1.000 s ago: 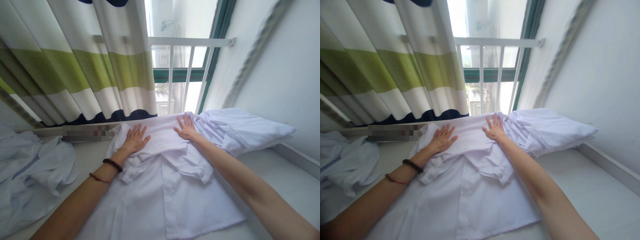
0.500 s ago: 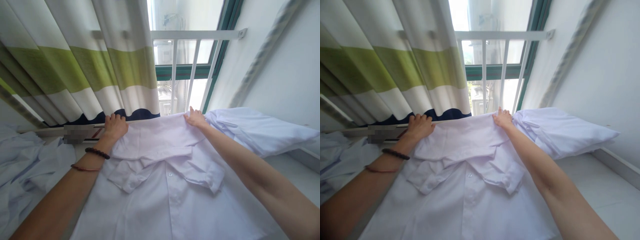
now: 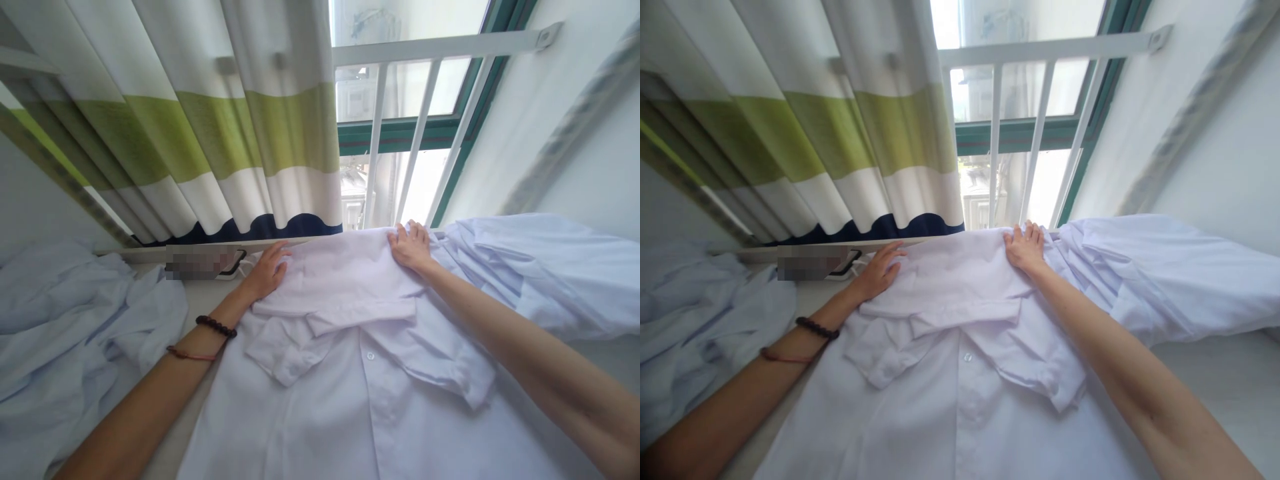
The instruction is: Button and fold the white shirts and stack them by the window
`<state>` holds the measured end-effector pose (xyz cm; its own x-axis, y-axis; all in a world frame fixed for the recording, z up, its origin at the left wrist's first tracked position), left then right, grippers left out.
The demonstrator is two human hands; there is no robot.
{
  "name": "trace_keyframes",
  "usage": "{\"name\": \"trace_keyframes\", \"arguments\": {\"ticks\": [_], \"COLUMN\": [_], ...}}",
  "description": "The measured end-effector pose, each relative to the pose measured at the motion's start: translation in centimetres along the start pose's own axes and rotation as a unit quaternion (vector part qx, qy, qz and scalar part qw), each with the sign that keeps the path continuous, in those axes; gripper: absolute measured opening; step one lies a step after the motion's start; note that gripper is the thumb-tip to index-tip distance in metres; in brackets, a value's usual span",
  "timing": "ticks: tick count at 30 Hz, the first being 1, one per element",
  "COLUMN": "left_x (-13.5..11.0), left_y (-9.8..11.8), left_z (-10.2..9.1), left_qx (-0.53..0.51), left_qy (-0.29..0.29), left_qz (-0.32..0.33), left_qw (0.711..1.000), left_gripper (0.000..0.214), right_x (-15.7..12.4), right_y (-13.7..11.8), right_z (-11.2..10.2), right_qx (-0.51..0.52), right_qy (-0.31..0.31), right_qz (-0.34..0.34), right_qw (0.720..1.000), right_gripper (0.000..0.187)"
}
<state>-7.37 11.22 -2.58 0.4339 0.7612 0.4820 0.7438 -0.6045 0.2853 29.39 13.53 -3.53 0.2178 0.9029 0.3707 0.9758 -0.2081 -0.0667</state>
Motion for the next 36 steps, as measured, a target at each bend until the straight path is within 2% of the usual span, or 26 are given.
{"name": "trace_keyframes", "arguments": {"ticks": [3,12,21,24,27,30,33,36], "left_x": [0.0,0.1,0.0,0.1,0.2,0.6,1.4,2.5], "left_y": [-0.6,-2.0,-3.4,-3.3,-2.4,-1.2,-0.8,-1.3], "left_z": [-0.4,-1.9,-2.4,-2.6,-2.8,-2.9,-2.9,-3.0], "left_qx": [-0.038,-0.046,-0.041,-0.028,-0.01,0.012,0.041,0.054], "left_qy": [-0.001,-0.07,-0.077,-0.087,-0.088,-0.055,-0.014,-0.031], "left_qz": [0.002,0.018,0.058,0.047,0.039,-0.008,-0.1,-0.193], "left_qw": [0.999,0.996,0.995,0.995,0.995,0.998,0.994,0.979], "left_gripper": [0.035,0.038,0.042,0.041,0.038,0.037,0.04,0.036], "right_x": [0.2,0.3,0.6,0.5,1.0,2.1,3.4,4.7], "right_y": [0.1,-0.4,-0.5,-0.5,0.0,0.9,1.9,2.7], "right_z": [0.0,-0.2,-1.0,-1.3,-2.0,-2.9,-3.6,-3.8], "right_qx": [0.0,0.005,-0.012,-0.017,-0.015,-0.032,-0.061,-0.032], "right_qy": [-0.005,0.004,-0.032,-0.037,-0.044,-0.045,-0.032,-0.058], "right_qz": [-0.001,-0.017,-0.027,-0.041,-0.041,0.007,0.045,0.058], "right_qw": [1.0,1.0,0.999,0.998,0.998,0.998,0.997,0.996], "right_gripper": [0.058,0.056,0.059,0.058,0.056,0.057,0.059,0.065]}}
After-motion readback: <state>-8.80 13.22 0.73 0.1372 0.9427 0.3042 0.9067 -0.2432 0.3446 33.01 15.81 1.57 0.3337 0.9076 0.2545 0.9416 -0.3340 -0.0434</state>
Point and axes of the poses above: each hand's wrist, its own x-axis towards the middle knuckle, its own z-axis out of the palm, y = z × x, the point moved 1 cm from there along x, towards the middle knuckle, and after that the axes turned 10 degrees about -x, right-handed, at the moved point
